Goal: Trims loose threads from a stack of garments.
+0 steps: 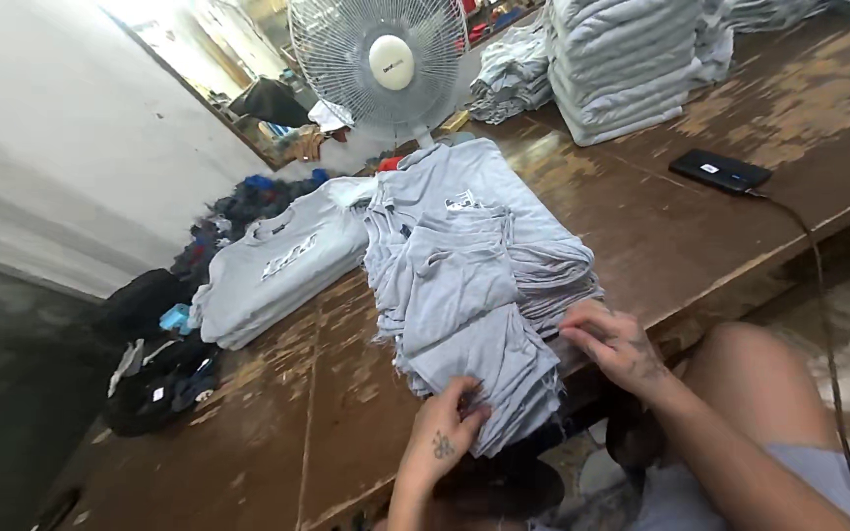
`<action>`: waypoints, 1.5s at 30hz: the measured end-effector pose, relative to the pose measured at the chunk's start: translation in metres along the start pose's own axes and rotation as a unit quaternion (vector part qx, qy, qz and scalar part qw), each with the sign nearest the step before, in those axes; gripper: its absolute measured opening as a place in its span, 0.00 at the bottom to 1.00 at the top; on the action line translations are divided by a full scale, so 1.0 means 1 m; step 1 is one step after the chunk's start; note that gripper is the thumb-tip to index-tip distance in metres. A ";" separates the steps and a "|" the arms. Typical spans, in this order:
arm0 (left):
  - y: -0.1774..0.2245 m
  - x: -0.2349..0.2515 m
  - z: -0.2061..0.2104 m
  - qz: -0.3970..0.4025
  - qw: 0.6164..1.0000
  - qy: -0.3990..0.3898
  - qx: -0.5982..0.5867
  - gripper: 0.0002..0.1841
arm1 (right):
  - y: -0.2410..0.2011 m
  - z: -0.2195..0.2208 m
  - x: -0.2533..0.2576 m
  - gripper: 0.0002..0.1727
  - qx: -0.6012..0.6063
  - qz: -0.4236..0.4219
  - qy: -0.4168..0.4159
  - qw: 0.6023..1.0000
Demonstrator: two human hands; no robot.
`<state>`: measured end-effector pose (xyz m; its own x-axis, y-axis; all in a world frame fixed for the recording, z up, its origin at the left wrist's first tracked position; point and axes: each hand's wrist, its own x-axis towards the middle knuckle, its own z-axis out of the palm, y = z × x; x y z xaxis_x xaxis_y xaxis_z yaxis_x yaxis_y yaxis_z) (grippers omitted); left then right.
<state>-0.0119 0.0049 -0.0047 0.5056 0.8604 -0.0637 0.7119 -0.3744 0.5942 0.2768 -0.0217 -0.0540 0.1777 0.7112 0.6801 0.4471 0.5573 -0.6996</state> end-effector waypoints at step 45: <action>0.037 0.055 0.070 0.137 0.885 0.197 -0.399 0.26 | 0.011 0.020 -0.017 0.09 -0.022 -0.064 -0.121 0.990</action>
<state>0.0760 0.0141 -0.0423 0.2838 0.8880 0.3617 -0.0622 -0.3594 0.9311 0.2616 -0.0189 -0.0778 -0.0966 0.7209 0.6863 0.4911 0.6343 -0.5971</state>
